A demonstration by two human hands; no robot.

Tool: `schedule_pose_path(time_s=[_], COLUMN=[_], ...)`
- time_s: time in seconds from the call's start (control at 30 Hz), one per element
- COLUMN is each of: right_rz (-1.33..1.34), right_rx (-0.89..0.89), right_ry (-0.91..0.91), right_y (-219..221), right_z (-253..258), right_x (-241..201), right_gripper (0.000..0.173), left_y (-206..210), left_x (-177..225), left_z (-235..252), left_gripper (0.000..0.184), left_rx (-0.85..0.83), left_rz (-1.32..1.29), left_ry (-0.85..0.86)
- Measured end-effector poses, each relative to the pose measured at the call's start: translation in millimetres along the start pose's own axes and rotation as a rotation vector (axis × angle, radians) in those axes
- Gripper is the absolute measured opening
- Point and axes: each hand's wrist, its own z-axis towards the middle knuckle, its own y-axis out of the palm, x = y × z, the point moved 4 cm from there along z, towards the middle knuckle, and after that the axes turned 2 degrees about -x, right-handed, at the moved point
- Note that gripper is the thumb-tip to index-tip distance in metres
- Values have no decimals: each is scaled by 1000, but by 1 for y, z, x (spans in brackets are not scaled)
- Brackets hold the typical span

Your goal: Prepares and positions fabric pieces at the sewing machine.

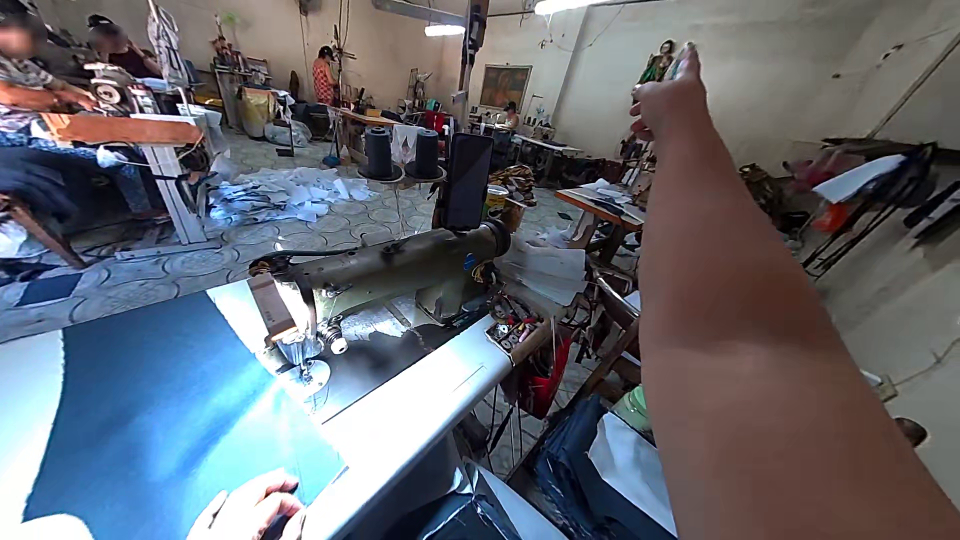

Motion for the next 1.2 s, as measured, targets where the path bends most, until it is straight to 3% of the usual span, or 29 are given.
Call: schedule_pose_path(time_s=[0.8,1.2], right_rz=[-23,-103], right_rx=[-110,-150], right_ry=[-4,44], right_y=[23,26], right_z=[-12,-15], right_x=[-27,-12], right_gripper=[75,68], left_y=[0,1], left_x=[-5,-5], left_z=[4,2], left_gripper=[18,17], left_rx=[-2,28], left_rz=[-117,-124], left_ry=[29,17])
